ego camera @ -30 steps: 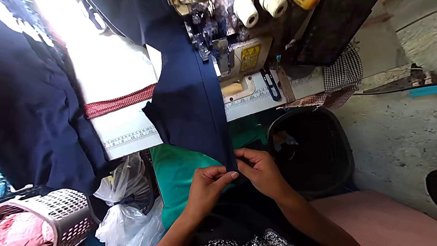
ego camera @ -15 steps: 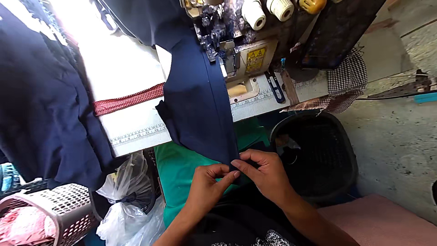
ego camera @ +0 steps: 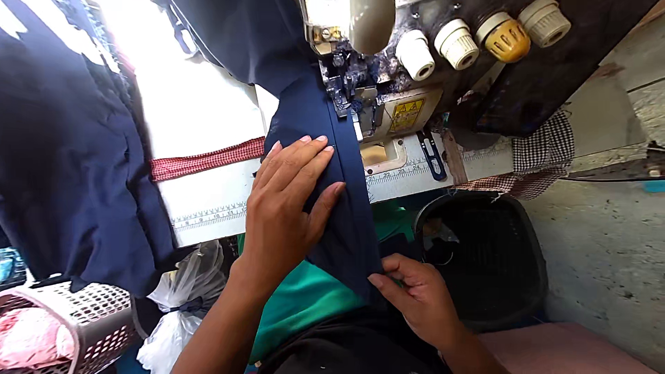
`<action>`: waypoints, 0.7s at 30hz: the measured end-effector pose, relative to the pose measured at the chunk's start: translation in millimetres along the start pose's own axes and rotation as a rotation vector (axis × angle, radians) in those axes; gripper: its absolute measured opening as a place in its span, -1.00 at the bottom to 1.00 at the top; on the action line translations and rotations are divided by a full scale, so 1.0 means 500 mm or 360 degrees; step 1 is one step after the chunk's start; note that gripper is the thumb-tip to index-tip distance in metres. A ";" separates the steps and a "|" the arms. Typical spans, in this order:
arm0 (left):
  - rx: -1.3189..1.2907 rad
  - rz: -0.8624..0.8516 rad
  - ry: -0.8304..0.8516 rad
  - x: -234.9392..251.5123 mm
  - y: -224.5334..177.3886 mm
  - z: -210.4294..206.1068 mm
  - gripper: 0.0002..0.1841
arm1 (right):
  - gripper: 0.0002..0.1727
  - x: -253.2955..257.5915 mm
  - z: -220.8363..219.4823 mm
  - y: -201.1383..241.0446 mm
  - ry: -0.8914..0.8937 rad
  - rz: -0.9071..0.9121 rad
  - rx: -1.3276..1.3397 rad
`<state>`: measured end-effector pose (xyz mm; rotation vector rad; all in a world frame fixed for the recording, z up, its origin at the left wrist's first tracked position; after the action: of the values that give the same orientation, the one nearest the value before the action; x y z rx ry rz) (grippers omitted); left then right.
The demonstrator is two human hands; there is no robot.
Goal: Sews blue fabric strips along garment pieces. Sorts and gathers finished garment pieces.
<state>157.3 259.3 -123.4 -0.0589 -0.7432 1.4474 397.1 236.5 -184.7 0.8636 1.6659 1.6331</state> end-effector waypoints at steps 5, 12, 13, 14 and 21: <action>0.0000 -0.0007 0.0044 0.024 0.019 0.008 -0.61 | -0.88 0.033 -0.006 -0.006 -0.0025 -0.0025 0.0002; 0.0015 0.0003 0.0187 0.090 0.062 0.022 -0.58 | -0.89 0.102 -0.003 0.012 -0.0069 0.0021 -0.0072; 0.0010 0.0006 0.0194 0.100 0.070 0.023 -0.58 | -0.89 0.115 -0.002 0.016 -0.0071 0.0022 -0.0090; 0.0011 0.0004 0.0195 0.110 0.078 0.024 -0.58 | -0.90 0.129 -0.001 0.020 -0.0075 0.0026 -0.0108; -0.0048 -0.0126 0.0029 0.189 0.128 0.032 -0.66 | -0.89 0.222 -0.002 0.041 -0.0101 0.0088 -0.0253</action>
<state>88.4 349.2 -101.0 -0.0652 -0.7447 1.3592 332.5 326.6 -163.9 0.8788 1.4591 1.7316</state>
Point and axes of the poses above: each hand's wrist, its own x-axis towards the middle knuckle, its own z-axis out of the back of the hand, y = z × x, the point moved 2 cm from there along x, towards the middle knuckle
